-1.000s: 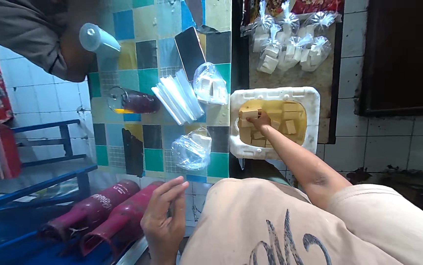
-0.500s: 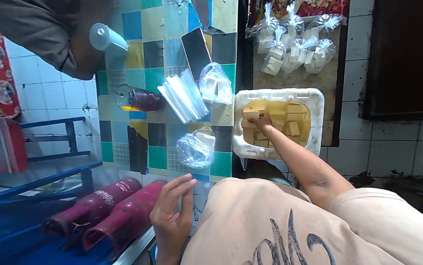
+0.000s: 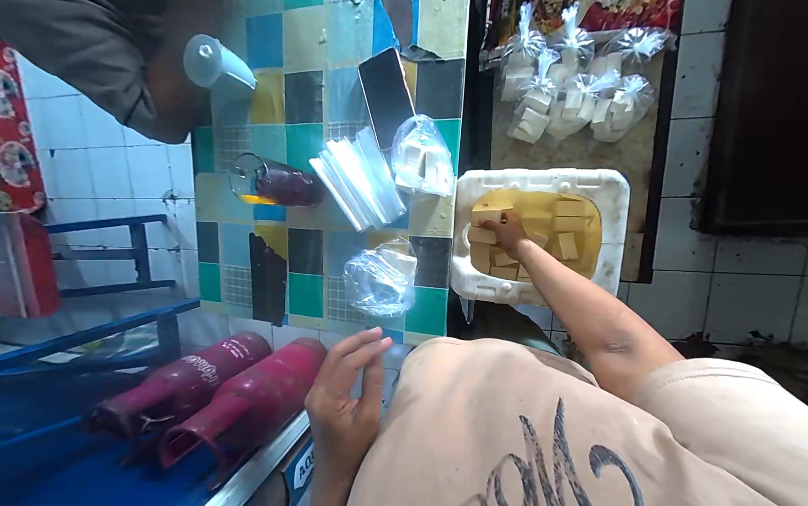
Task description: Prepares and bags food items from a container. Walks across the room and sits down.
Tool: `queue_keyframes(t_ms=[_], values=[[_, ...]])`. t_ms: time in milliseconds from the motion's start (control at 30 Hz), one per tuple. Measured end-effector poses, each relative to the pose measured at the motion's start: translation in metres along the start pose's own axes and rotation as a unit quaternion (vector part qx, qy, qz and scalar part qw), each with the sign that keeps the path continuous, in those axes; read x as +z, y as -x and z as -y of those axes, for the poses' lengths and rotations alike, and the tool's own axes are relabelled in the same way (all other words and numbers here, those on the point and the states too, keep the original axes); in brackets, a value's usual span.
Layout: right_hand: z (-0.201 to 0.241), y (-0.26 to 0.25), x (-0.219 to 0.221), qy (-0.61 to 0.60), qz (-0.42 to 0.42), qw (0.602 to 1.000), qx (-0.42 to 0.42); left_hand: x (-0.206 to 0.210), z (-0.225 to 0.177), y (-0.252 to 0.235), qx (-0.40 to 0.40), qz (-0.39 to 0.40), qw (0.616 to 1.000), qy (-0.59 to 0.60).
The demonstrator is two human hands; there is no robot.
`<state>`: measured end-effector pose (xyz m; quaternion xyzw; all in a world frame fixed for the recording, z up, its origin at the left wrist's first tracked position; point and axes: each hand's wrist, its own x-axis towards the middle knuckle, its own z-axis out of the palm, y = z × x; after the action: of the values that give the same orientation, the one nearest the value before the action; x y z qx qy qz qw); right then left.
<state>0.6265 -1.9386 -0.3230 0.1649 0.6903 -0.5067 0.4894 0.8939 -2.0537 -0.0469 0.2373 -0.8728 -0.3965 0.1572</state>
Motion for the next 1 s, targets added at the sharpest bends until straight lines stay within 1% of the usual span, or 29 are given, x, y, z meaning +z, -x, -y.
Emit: queue_keyframes(t_ms=[133, 300, 367, 400, 433, 467, 500, 567, 600, 667, 700, 733, 800, 833, 900, 967, 1000], values=[[0.004, 0.005, 0.003, -0.004, -0.016, 1.000, -0.008, 0.004, -0.001, -0.001, -0.001, 0.008, 1.000, 0.003], [0.005, 0.008, 0.003, -0.014, -0.011, 1.000, -0.022, 0.007, -0.001, -0.004, 0.000, 0.019, 1.000, 0.008], [0.005, 0.007, 0.001, -0.029, -0.002, 0.999, -0.022, 0.012, 0.002, -0.005, -0.014, 0.039, 0.998, 0.051], [0.006, 0.007, -0.001, -0.039, 0.004, 0.999, -0.020, 0.015, 0.002, -0.007, -0.035, 0.057, 0.993, 0.095], [0.008, 0.007, -0.003, -0.048, 0.009, 0.999, -0.014, 0.020, 0.002, -0.008, -0.074, 0.079, 0.983, 0.151], [0.010, 0.009, -0.007, -0.054, 0.013, 0.998, -0.009, 0.027, -0.001, -0.012, -0.131, 0.106, 0.962, 0.217], [0.012, 0.011, -0.012, -0.055, 0.015, 0.998, -0.009, 0.035, -0.004, -0.016, -0.201, 0.133, 0.929, 0.281], [0.015, 0.020, -0.026, -0.026, 0.019, 0.999, -0.038, 0.057, -0.008, -0.033, -0.354, 0.190, 0.838, 0.371], [0.017, 0.027, -0.034, 0.014, 0.013, 0.997, -0.071, 0.071, -0.008, -0.043, -0.420, 0.210, 0.789, 0.396], [0.021, 0.053, -0.050, 0.129, -0.016, 0.977, -0.167, 0.104, -0.001, -0.057, -0.516, 0.222, 0.707, 0.430], [0.021, 0.070, -0.056, 0.187, -0.035, 0.953, -0.234, 0.119, 0.004, -0.062, -0.546, 0.222, 0.672, 0.449], [0.017, 0.089, -0.061, 0.228, -0.055, 0.921, -0.312, 0.132, 0.007, -0.066, -0.566, 0.218, 0.644, 0.466], [0.011, 0.128, -0.066, 0.266, -0.066, 0.853, -0.444, 0.149, 0.006, -0.072, -0.587, 0.208, 0.611, 0.489], [0.008, 0.143, -0.067, 0.278, -0.059, 0.827, -0.485, 0.153, 0.003, -0.074, -0.591, 0.205, 0.602, 0.496], [0.002, 0.175, -0.062, 0.308, -0.031, 0.798, -0.517, 0.156, -0.001, -0.074, -0.592, 0.202, 0.581, 0.521], [-0.004, 0.201, -0.052, 0.341, 0.013, 0.790, -0.509, 0.152, -0.005, -0.071, -0.586, 0.179, 0.565, 0.552], [-0.004, 0.210, -0.046, 0.358, 0.044, 0.784, -0.505, 0.152, -0.006, -0.068, -0.580, 0.158, 0.568, 0.563]])
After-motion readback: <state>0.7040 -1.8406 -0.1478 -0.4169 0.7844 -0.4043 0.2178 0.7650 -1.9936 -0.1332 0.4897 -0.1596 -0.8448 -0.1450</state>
